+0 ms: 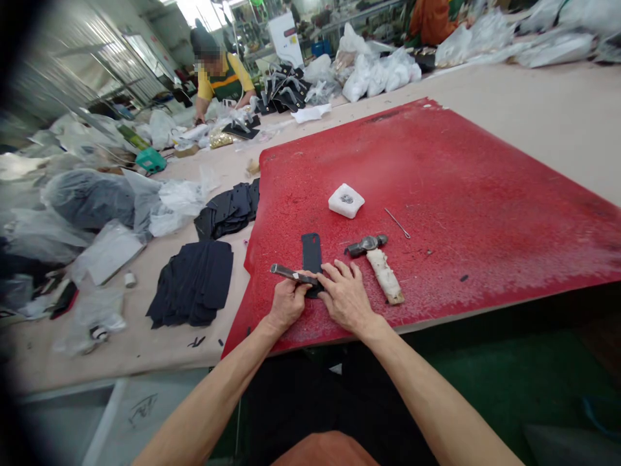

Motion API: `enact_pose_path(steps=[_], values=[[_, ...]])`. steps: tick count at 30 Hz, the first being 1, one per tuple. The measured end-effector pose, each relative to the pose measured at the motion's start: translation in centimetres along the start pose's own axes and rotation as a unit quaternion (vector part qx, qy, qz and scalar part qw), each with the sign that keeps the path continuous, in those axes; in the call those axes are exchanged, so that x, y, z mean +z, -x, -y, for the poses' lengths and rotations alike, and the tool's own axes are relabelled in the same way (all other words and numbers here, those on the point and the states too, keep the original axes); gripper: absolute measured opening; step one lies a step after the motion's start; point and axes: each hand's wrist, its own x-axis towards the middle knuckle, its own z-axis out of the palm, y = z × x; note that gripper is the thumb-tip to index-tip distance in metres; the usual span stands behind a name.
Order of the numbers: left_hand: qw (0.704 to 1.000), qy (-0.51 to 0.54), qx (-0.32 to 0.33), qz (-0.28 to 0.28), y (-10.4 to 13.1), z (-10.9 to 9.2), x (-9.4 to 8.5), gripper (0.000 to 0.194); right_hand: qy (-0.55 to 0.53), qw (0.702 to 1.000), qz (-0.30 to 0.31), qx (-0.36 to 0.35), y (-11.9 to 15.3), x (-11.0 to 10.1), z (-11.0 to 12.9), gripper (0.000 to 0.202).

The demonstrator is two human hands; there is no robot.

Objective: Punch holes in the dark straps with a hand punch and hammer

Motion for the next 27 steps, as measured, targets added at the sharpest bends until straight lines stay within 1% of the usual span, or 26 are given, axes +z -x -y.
enact_pose_path(steps=[2, 6, 11, 15, 17, 18, 20, 22, 23, 24, 25, 27], values=[[1.0, 0.001, -0.002, -0.001, 0.0, 0.0, -0.1, 0.024, -0.008, 1.0, -0.006, 0.015, 0.1, 0.5, 0.0, 0.037], [1.0, 0.01, -0.007, -0.004, 0.0, -0.1, -0.1, 0.023, -0.025, 0.999, -0.008, 0.021, 0.0, 0.3, -0.3, 0.038], [1.0, 0.005, -0.01, -0.004, 0.0, -0.2, 0.1, 0.023, -0.05, 0.998, -0.03, 0.037, -0.1, 0.4, -0.5, 0.046], [1.0, 0.009, -0.011, 0.0, -0.1, -0.3, 0.3, 0.024, -0.073, 0.996, -0.043, 0.027, -0.2, 0.7, -0.7, 0.046], [1.0, 0.014, -0.013, 0.004, -0.1, -0.4, 0.2, 0.025, -0.096, 0.993, -0.06, 0.017, 0.0, 0.4, -1.0, 0.045], [1.0, 0.017, -0.015, 0.006, -0.2, -0.4, 0.2, 0.025, -0.109, 0.991, -0.079, 0.018, 0.2, 0.1, -1.2, 0.043], [1.0, 0.022, -0.02, 0.006, -0.2, -0.5, 0.1, 0.024, -0.109, 0.984, -0.136, 0.045, 0.8, -1.1, -2.1, 0.035], [0.999, 0.024, -0.024, 0.003, -0.3, -0.6, 0.1, 0.024, -0.054, 0.976, -0.184, 0.103, 1.7, -2.6, -3.3, 0.032], [0.999, 0.024, -0.025, 0.001, -0.3, -0.6, 0.1, 0.024, -0.011, 0.972, -0.189, 0.136, 2.2, -3.4, -4.0, 0.033], [0.999, 0.023, -0.024, -0.001, -0.3, -0.6, 0.2, 0.023, 0.032, 0.969, -0.179, 0.169, 2.6, -4.1, -4.6, 0.036], [0.999, 0.021, -0.024, -0.003, -0.2, -0.6, 0.2, 0.022, 0.07, 0.965, -0.156, 0.197, 3.0, -4.6, -5.2, 0.039], [1.0, 0.017, -0.024, -0.006, -0.2, -0.6, 0.3, 0.021, 0.116, 0.961, -0.091, 0.233, 3.5, -5.4, -6.0, 0.045]])
